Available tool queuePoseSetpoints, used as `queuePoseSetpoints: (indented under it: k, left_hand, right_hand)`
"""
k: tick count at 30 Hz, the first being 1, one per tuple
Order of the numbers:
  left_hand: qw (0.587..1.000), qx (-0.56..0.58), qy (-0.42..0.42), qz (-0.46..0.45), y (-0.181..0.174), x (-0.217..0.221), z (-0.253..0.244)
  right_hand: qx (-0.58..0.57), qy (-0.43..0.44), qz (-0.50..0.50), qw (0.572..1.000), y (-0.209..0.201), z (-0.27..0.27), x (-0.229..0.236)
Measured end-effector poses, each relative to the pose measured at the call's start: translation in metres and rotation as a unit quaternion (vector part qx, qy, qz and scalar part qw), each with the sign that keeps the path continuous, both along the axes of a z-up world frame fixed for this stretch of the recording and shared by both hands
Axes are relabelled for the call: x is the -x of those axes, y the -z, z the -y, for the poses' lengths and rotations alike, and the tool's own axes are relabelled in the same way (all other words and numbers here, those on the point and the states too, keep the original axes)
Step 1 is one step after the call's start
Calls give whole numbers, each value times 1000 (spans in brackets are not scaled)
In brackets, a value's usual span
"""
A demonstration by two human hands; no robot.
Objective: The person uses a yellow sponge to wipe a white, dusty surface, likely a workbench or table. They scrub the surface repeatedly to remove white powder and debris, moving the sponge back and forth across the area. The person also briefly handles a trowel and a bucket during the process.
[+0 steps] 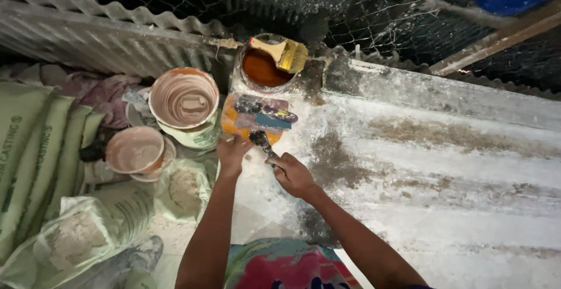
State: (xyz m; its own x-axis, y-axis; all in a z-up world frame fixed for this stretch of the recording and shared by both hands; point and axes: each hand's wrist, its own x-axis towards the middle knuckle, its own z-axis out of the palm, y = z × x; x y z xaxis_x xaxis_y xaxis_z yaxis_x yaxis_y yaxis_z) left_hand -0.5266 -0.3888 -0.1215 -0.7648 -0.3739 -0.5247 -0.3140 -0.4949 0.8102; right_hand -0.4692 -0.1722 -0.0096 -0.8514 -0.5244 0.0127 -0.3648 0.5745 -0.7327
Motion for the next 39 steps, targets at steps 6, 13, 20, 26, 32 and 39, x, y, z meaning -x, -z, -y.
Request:
queuePoseSetpoints:
  k: [6,13,20,26,32,39]
  left_hand:
    - [999,37,-26,16,14,8,6]
    - [969,8,216,119,-89,-73,2]
    - [960,136,234,70,-18,-86,-32]
    - [820,508,264,17,2,-49,-12]
    - [712,653,252,-58,-92,-61,-26]
    - [688,499,370,-374,-146,-111,-134]
  right_hand:
    - [13,-12,0,1000,-6,-2,-7]
    - [58,25,95,993,-17,12,-30]
    - [-18,34,153,988,-53,36,-33]
    - [53,182,101,977,23,-24,-53]
    - [119,380,253,882,60,-94,-70]
    - [435,286,307,797,49,-77,-91]
